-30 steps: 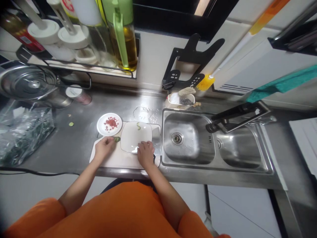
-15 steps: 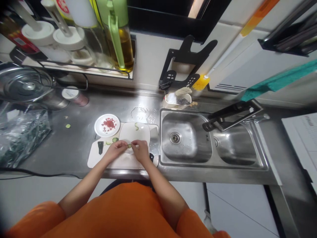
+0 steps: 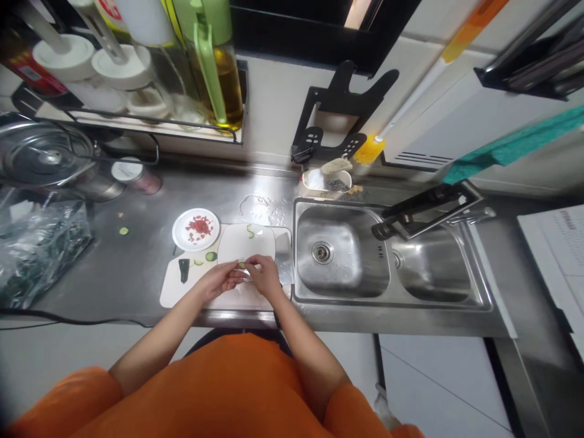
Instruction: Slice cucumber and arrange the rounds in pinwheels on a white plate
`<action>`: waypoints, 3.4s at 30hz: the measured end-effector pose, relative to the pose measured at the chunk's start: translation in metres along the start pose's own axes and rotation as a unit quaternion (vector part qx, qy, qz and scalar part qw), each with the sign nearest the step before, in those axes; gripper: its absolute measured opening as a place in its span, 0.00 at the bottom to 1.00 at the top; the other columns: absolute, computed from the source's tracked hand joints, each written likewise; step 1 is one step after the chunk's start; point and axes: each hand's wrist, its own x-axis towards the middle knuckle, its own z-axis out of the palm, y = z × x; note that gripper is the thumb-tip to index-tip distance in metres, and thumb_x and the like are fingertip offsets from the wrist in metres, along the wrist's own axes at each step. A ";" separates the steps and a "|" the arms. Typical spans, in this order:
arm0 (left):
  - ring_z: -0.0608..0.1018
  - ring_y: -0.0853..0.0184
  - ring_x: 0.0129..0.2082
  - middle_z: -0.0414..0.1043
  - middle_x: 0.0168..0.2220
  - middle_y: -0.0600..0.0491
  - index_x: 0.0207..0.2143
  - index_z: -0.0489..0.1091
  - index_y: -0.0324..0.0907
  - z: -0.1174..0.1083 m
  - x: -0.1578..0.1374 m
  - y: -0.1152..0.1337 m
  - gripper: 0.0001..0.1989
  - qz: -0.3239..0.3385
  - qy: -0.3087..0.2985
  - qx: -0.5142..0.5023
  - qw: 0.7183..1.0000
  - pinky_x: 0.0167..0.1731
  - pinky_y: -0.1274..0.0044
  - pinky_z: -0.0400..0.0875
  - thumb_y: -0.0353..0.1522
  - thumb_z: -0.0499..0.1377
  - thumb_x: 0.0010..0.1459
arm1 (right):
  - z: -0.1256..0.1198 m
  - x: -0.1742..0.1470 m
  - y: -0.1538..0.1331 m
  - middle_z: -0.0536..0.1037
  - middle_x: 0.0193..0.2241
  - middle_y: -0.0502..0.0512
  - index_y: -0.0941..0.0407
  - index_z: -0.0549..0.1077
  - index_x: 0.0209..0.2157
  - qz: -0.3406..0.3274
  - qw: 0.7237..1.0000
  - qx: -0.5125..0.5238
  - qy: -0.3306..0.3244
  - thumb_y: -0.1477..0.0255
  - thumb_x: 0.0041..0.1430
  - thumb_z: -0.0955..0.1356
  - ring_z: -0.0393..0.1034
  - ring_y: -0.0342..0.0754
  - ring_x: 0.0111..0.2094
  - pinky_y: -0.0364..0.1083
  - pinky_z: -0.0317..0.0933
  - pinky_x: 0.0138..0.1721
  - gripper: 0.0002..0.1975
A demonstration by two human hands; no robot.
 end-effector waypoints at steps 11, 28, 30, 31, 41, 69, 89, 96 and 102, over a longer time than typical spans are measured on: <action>0.72 0.77 0.22 0.72 0.26 0.51 0.36 0.72 0.35 0.003 0.010 0.005 0.08 -0.002 -0.027 -0.087 0.996 0.18 0.87 0.63 0.26 0.61 0.51 | -0.012 0.002 0.002 0.78 0.29 0.50 0.54 0.75 0.27 -0.057 0.997 -0.043 -0.031 0.70 0.53 0.67 0.69 0.47 0.38 0.46 0.59 0.44 0.05; 0.74 0.69 0.27 0.74 0.24 0.55 0.35 0.74 0.40 0.019 0.046 0.060 0.13 0.274 0.228 0.287 0.889 0.34 0.77 0.67 0.35 0.60 0.46 | -0.020 0.101 0.007 0.78 0.28 0.49 0.54 0.77 0.27 -0.015 0.987 -0.160 -0.028 0.73 0.52 0.66 0.70 0.45 0.32 0.42 0.59 0.36 0.07; 0.75 0.68 0.29 0.74 0.24 0.56 0.34 0.74 0.42 0.021 0.052 0.063 0.11 0.284 0.268 0.328 0.860 0.36 0.77 0.66 0.34 0.59 0.47 | -0.019 0.113 0.007 0.78 0.28 0.49 0.53 0.77 0.29 -0.004 0.977 -0.210 -0.035 0.72 0.52 0.66 0.69 0.45 0.33 0.41 0.58 0.34 0.07; 0.75 0.68 0.30 0.74 0.25 0.56 0.33 0.75 0.42 0.022 0.055 0.064 0.10 0.285 0.283 0.345 0.848 0.37 0.77 0.66 0.34 0.58 0.47 | -0.018 0.117 0.008 0.78 0.29 0.49 0.53 0.77 0.30 0.003 0.973 -0.229 -0.038 0.72 0.52 0.66 0.69 0.46 0.33 0.41 0.58 0.34 0.07; 0.74 0.66 0.30 0.74 0.26 0.54 0.36 0.74 0.41 0.023 0.065 0.059 0.12 0.278 0.312 0.376 0.827 0.36 0.77 0.65 0.34 0.57 0.47 | -0.009 0.129 0.011 0.77 0.31 0.52 0.52 0.76 0.31 0.014 0.953 -0.299 -0.042 0.70 0.54 0.64 0.64 0.50 0.40 0.45 0.56 0.38 0.08; 0.75 0.68 0.31 0.77 0.31 0.54 0.34 0.74 0.43 0.019 0.078 0.051 0.09 0.301 0.311 0.430 0.792 0.35 0.78 0.64 0.33 0.56 0.51 | -0.010 0.125 0.005 0.77 0.32 0.52 0.52 0.75 0.32 0.002 0.944 -0.321 -0.073 0.71 0.57 0.63 0.60 0.52 0.44 0.49 0.52 0.42 0.09; 0.73 0.65 0.32 0.73 0.30 0.52 0.35 0.70 0.41 0.017 0.089 0.043 0.08 0.353 0.340 0.461 0.740 0.36 0.76 0.63 0.32 0.57 0.51 | -0.004 0.116 0.007 0.74 0.36 0.56 0.53 0.72 0.36 -0.023 0.926 -0.373 -0.047 0.70 0.61 0.60 0.56 0.53 0.44 0.48 0.50 0.39 0.10; 0.72 0.65 0.32 0.73 0.30 0.51 0.28 0.71 0.42 0.017 0.087 0.045 0.06 0.344 0.317 0.498 0.731 0.35 0.75 0.62 0.31 0.54 0.52 | -0.004 0.115 0.007 0.73 0.38 0.57 0.53 0.73 0.35 -0.029 0.917 -0.395 -0.047 0.68 0.62 0.59 0.55 0.54 0.45 0.48 0.50 0.39 0.12; 0.73 0.65 0.33 0.75 0.31 0.51 0.29 0.73 0.42 0.019 0.084 0.047 0.08 0.330 0.317 0.509 0.729 0.36 0.75 0.62 0.31 0.53 0.53 | -0.006 0.114 0.008 0.73 0.38 0.57 0.53 0.73 0.35 -0.038 0.918 -0.393 -0.046 0.68 0.62 0.59 0.55 0.54 0.45 0.48 0.49 0.38 0.12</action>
